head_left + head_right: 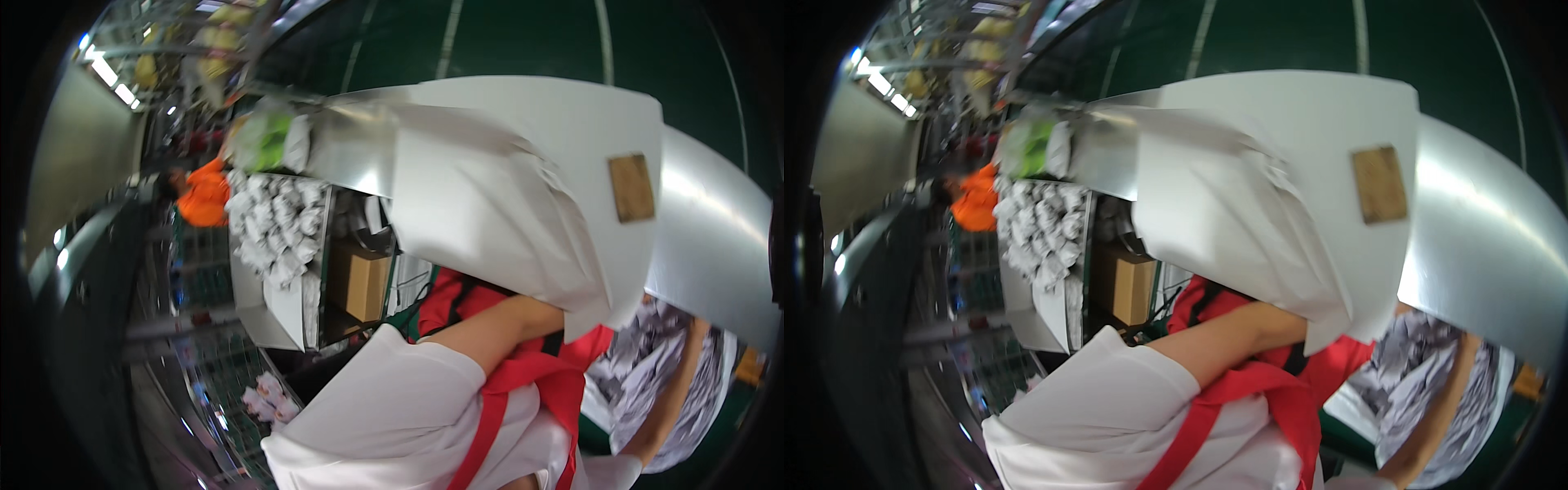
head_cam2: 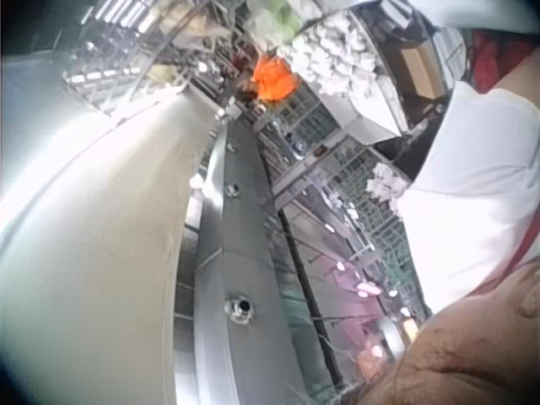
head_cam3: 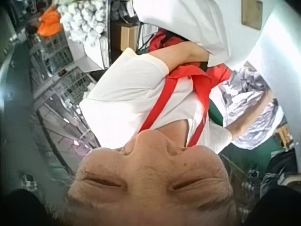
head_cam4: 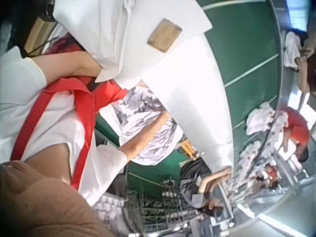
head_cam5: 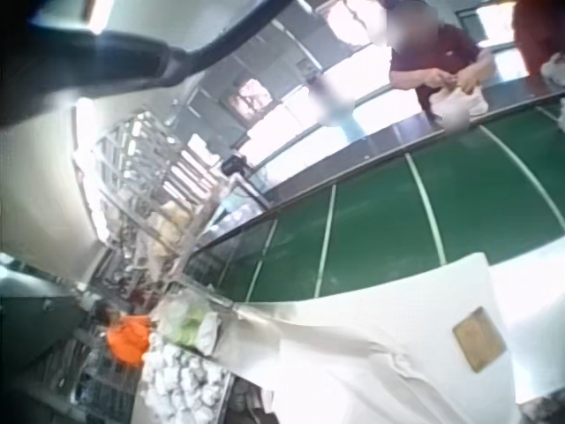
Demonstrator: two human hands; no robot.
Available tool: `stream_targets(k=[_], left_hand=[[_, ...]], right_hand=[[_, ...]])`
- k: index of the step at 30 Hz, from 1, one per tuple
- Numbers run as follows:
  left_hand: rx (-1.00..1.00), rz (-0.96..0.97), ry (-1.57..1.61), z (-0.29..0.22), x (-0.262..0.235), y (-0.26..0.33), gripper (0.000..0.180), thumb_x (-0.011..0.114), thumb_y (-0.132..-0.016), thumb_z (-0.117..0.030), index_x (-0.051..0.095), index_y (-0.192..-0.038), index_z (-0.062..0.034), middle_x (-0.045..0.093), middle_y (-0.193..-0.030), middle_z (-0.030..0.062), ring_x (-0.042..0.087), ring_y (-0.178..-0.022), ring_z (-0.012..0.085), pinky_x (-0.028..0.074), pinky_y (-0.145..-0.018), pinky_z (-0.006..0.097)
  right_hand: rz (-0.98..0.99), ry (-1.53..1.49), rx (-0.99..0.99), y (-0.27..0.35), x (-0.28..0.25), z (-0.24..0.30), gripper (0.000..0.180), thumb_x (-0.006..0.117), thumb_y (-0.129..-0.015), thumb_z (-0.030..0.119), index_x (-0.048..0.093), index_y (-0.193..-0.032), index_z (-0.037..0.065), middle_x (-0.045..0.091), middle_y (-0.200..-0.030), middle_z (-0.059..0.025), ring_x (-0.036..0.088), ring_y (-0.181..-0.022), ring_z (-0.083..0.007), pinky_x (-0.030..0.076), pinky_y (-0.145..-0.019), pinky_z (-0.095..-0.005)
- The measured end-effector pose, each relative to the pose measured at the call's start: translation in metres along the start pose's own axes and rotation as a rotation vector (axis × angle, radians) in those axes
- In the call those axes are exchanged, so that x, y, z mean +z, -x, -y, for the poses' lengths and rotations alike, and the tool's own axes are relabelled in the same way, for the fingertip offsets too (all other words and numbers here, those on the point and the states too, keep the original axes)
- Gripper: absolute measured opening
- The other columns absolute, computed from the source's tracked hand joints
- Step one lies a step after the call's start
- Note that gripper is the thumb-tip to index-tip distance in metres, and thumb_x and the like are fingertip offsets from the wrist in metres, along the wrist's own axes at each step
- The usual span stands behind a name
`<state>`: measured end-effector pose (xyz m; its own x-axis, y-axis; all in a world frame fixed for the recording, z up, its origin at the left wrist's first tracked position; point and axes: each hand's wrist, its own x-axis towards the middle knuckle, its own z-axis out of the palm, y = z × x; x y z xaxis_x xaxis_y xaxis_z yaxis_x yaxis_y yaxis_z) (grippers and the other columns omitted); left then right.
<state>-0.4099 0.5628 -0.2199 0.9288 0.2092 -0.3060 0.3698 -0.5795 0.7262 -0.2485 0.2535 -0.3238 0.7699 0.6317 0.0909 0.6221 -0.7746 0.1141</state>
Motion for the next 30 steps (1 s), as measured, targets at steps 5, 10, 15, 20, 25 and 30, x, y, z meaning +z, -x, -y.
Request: stream_targets(k=[5,10,15,20,25,30], left_hand=[[-0.076,-0.027,-0.026,-0.005,-0.005,-0.002,0.036,0.055,-0.085,-0.013,0.051,-0.117,0.0031,0.054,-0.116,0.0173,0.053,-0.104,0.0272,0.039,-0.093,0.039],[-0.068,0.003,-0.037,-0.017,-0.001,-0.008,0.036,0.052,-0.085,-0.013,0.051,-0.118,0.0029,0.053,-0.118,0.0184,0.052,-0.106,0.0279,0.037,-0.094,0.041],[-0.060,0.017,-0.054,-0.025,0.001,-0.011,0.037,0.050,-0.086,-0.014,0.051,-0.119,0.0027,0.052,-0.119,0.0196,0.050,-0.109,0.0286,0.035,-0.096,0.043],[-0.065,0.025,-0.070,-0.031,0.003,-0.008,0.038,0.048,-0.086,-0.014,0.050,-0.120,0.0025,0.051,-0.121,0.0207,0.049,-0.112,0.0293,0.033,-0.098,0.045],[-0.057,0.033,-0.114,-0.035,0.001,-0.001,0.039,0.046,-0.087,-0.015,0.050,-0.121,0.0023,0.050,-0.123,0.0219,0.048,-0.115,0.0299,0.032,-0.100,0.046],[0.000,0.093,-0.236,-0.040,-0.006,0.021,0.039,0.044,-0.088,-0.015,0.050,-0.123,0.0022,0.049,-0.124,0.0230,0.046,-0.117,0.0306,0.030,-0.102,0.048]], right_hand=[[0.043,-0.013,0.013,-0.027,0.017,-0.005,0.042,0.061,-0.075,0.023,0.060,-0.113,0.005,0.058,-0.116,-0.0194,0.053,-0.108,-0.0392,0.043,-0.088,-0.0478],[0.047,-0.008,0.044,-0.029,0.026,-0.015,0.041,0.061,-0.075,0.023,0.060,-0.112,0.005,0.058,-0.115,-0.0194,0.053,-0.107,-0.0392,0.043,-0.088,-0.0477],[0.052,-0.004,0.047,-0.030,0.029,-0.015,0.041,0.060,-0.075,0.023,0.061,-0.112,0.005,0.059,-0.115,-0.0194,0.054,-0.107,-0.0392,0.043,-0.087,-0.0475],[0.057,-0.009,0.043,-0.031,0.026,-0.018,0.040,0.060,-0.075,0.022,0.061,-0.111,0.005,0.059,-0.114,-0.0195,0.054,-0.107,-0.0393,0.044,-0.087,-0.0473],[0.053,-0.024,0.055,-0.026,0.024,-0.013,0.039,0.060,-0.075,0.022,0.061,-0.110,0.005,0.059,-0.114,-0.0195,0.054,-0.106,-0.0393,0.044,-0.087,-0.0472],[0.020,-0.067,0.138,0.009,0.016,-0.002,0.039,0.060,-0.075,0.022,0.061,-0.110,0.005,0.059,-0.113,-0.0195,0.054,-0.106,-0.0393,0.044,-0.087,-0.0470]])
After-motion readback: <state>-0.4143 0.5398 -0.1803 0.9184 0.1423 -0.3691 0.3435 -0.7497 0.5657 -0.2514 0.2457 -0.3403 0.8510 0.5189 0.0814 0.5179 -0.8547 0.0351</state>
